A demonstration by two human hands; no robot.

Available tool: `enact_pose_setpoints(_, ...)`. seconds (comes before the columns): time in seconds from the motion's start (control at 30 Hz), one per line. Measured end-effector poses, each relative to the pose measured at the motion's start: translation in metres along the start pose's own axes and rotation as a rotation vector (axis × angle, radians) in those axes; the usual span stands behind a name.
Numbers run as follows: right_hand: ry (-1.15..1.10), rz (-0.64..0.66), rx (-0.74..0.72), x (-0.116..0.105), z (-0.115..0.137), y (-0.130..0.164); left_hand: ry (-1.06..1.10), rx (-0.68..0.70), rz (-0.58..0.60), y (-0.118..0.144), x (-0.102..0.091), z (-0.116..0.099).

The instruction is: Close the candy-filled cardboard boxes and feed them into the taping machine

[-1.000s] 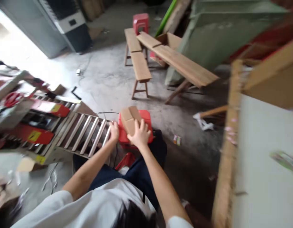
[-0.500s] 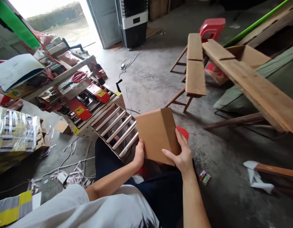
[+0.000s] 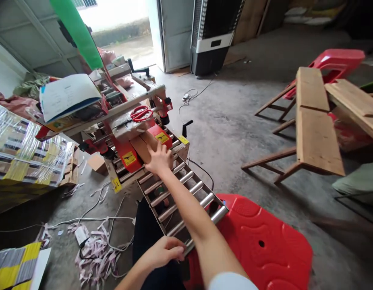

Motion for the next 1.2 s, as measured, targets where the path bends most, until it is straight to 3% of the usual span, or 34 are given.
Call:
enact_pose_setpoints(0.07,-0.053,-0.06,-0.037,0.005,0.016,-0.032,0.054,0.075,-0.085,-0.012,-0.001,-0.014)
enact_pose_setpoints(0.1,-0.096,-0.11,-0.07,0.007,0.02,-0.033,0.089,0.117,-0.131,-0.017,-0.003,-0.023)
enact_pose_setpoints(0.17,-0.216,-0.2,-0.122,0.013,0.018,-0.003,0.136,0.193,-0.195,-0.021,-0.008,-0.036)
enact_pose_setpoints(0.23,-0.35,-0.231,-0.1,0.021,-0.004,0.057,0.141,0.221,-0.216,-0.019,-0.011,-0.04)
enact_pose_setpoints(0.3,-0.461,-0.227,0.007,0.024,-0.043,0.132,0.119,0.184,-0.211,-0.012,-0.009,-0.035)
enact_pose_setpoints(0.43,-0.53,-0.256,0.439,0.001,-0.137,0.287,0.017,0.073,-0.197,0.0,0.004,-0.018)
enact_pose_setpoints(0.53,-0.399,-0.352,0.814,-0.033,-0.2,0.405,-0.123,0.012,-0.069,-0.025,0.032,-0.017)
enact_pose_setpoints(0.63,-0.294,-0.435,1.091,-0.062,-0.226,0.504,-0.266,0.014,0.054,-0.056,0.082,-0.027)
enact_pose_setpoints(0.7,-0.283,-0.458,1.161,-0.076,-0.224,0.544,-0.37,0.026,0.135,-0.066,0.119,-0.035)
enact_pose_setpoints(0.8,-0.296,-0.488,1.181,-0.114,-0.214,0.578,-0.532,0.05,0.267,-0.067,0.17,-0.046)
enact_pose_setpoints(0.87,-0.176,-0.542,1.199,-0.16,-0.207,0.605,-0.61,0.078,0.323,-0.065,0.195,-0.049)
enact_pose_setpoints(0.93,0.129,-0.636,1.284,-0.216,-0.193,0.65,-0.661,0.099,0.366,-0.065,0.212,-0.044)
enact_pose_setpoints(1.0,0.539,-0.752,1.5,-0.267,-0.163,0.712,-0.689,0.112,0.402,-0.066,0.221,-0.034)
enact_pose_setpoints(1.07,0.866,-0.811,1.832,-0.297,-0.122,0.778,-0.699,0.093,0.45,-0.068,0.227,-0.019)
enact_pose_setpoints(1.13,0.849,-0.724,2.172,-0.301,-0.09,0.835,-0.709,0.037,0.511,-0.069,0.236,-0.002)
enact_pose_setpoints(1.2,0.583,-0.563,2.37,-0.289,-0.072,0.875,-0.725,-0.013,0.576,-0.07,0.255,0.011)
Point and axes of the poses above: each hand's wrist, its own y-axis away from the middle knuckle, its own x-axis out of the palm, z = x × y, the point moved 4 cm from there along -y, towards the middle knuckle, and after that the axes turned 3 degrees about y, right-handed, at the moved point
